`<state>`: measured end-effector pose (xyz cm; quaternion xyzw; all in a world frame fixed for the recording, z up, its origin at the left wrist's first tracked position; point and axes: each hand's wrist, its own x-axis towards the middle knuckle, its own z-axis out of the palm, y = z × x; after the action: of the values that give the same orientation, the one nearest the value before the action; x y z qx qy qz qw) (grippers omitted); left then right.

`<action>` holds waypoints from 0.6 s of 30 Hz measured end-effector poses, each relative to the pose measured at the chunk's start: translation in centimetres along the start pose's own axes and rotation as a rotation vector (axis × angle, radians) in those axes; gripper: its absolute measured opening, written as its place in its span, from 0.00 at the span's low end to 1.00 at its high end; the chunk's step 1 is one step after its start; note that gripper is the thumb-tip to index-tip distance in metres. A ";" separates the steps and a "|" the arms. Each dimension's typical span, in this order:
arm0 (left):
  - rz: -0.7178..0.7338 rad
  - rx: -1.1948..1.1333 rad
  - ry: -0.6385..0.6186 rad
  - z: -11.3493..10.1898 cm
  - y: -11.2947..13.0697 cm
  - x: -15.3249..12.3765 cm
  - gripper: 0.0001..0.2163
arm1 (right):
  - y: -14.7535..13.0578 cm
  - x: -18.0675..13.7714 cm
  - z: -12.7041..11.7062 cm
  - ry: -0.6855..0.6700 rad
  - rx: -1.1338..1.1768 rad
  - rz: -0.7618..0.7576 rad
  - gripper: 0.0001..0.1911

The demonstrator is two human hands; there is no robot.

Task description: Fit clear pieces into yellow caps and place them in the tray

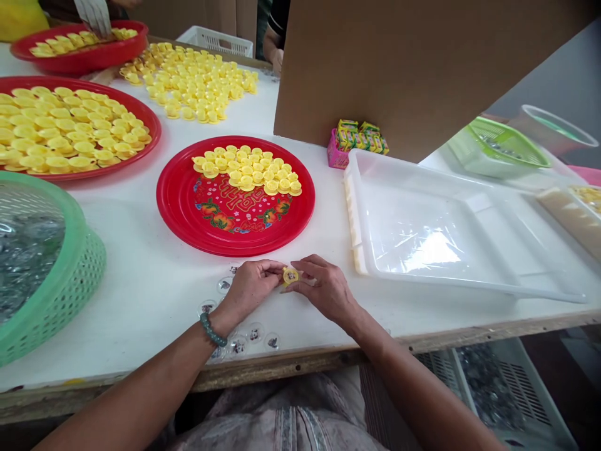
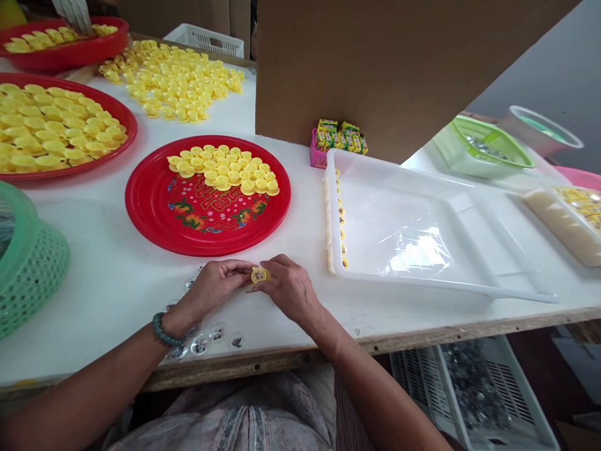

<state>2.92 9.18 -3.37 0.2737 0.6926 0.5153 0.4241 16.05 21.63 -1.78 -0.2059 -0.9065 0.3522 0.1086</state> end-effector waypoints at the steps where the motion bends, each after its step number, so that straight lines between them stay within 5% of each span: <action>1: -0.010 -0.036 -0.001 0.1 0.0 0.0 0.12 | -0.1 -0.2 0.1 0.006 -0.022 0.020 0.16; 9: 0.004 -0.048 0.014 0.6 0.2 0.1 0.13 | -0.2 -0.2 0.0 0.005 -0.064 -0.022 0.10; 18: 0.027 0.021 0.037 0.7 -0.3 0.5 0.12 | -0.8 1.1 -0.7 -0.160 -0.206 -0.120 0.08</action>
<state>3.25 9.82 -3.93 0.2780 0.7021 0.5186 0.4011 15.08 22.02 -0.62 -0.1324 -0.9544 0.2654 0.0350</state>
